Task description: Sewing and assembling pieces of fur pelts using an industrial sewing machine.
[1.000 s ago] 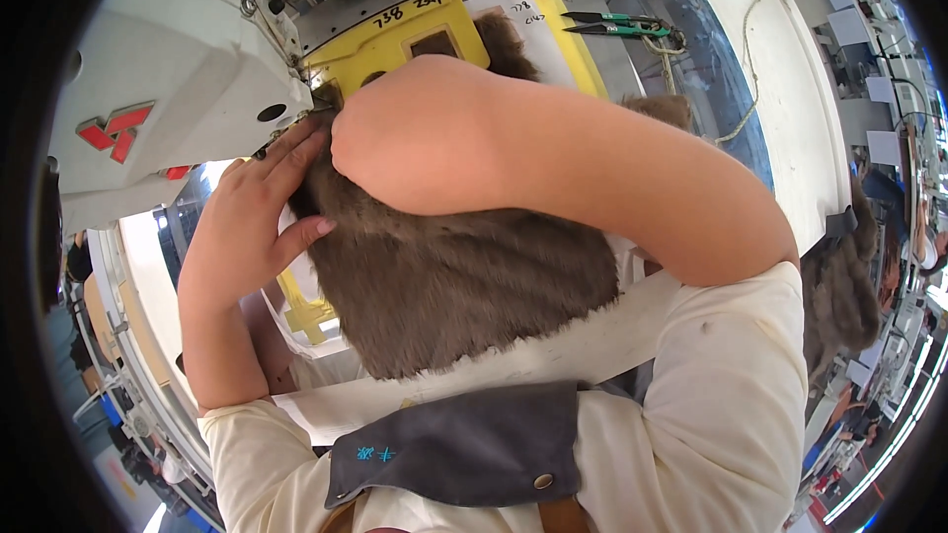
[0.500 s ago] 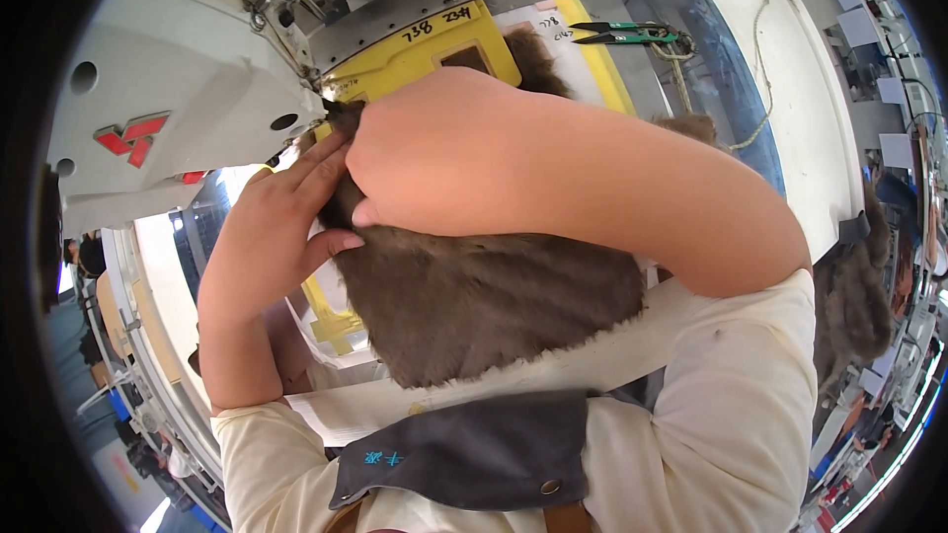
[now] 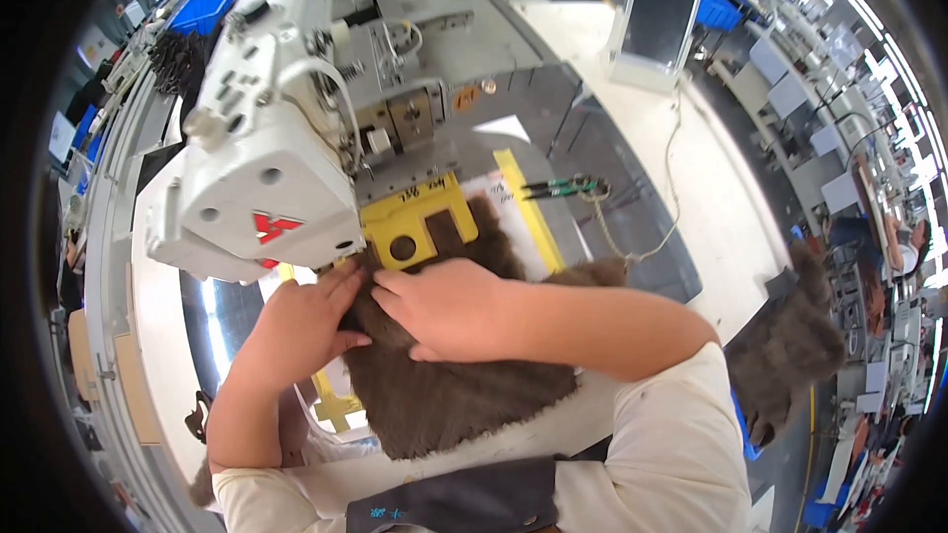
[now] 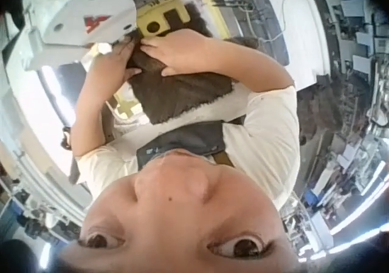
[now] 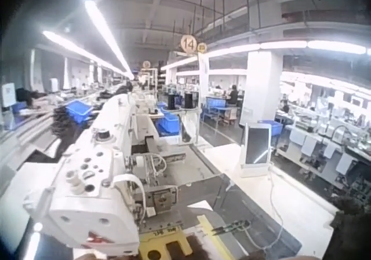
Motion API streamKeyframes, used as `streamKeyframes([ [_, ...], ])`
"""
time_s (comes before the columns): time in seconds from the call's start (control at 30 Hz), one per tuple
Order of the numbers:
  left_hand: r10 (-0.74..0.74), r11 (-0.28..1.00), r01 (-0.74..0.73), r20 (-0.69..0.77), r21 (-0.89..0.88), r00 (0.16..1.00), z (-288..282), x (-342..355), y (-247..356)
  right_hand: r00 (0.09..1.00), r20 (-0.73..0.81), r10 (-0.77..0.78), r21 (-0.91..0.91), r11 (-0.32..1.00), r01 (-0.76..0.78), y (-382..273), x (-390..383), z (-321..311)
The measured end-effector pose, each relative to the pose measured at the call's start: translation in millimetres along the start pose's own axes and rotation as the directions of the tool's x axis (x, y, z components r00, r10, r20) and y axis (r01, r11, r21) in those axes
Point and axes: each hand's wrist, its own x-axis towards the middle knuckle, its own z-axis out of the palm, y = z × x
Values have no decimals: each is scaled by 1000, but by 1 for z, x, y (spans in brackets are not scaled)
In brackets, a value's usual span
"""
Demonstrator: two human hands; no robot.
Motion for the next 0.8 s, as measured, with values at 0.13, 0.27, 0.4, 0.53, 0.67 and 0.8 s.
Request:
streamKeyframes([
  [0.13, 27, 999, -27, 6, 20, 1000, 5, -3, -6, 984, 91, 150, -72, 987, -144, -9, -28, -4],
  [0.27, 22, 1000, -21, 23, -23, 999, 6, -4, -9, 896, 173, 408, -56, 913, -405, 0, -78, -23],
  [0.4, 49, 993, -50, -12, -110, 999, 11, -1, -3, 706, 272, 654, -125, 751, -648, -4, -116, -50],
  [0.53, 18, 999, -28, -190, -46, 982, 15, 1, 11, 726, 217, 653, -45, 750, -660, -14, -137, -56],
  [0.67, 145, 984, -172, -319, -56, 937, -7, -10, 38, 870, 186, 457, 29, 882, -470, -47, -118, -46],
  [0.8, 376, 754, -381, -124, -534, 918, -12, -21, 61, 949, 190, 252, 74, 960, -270, -79, -90, -25],
])
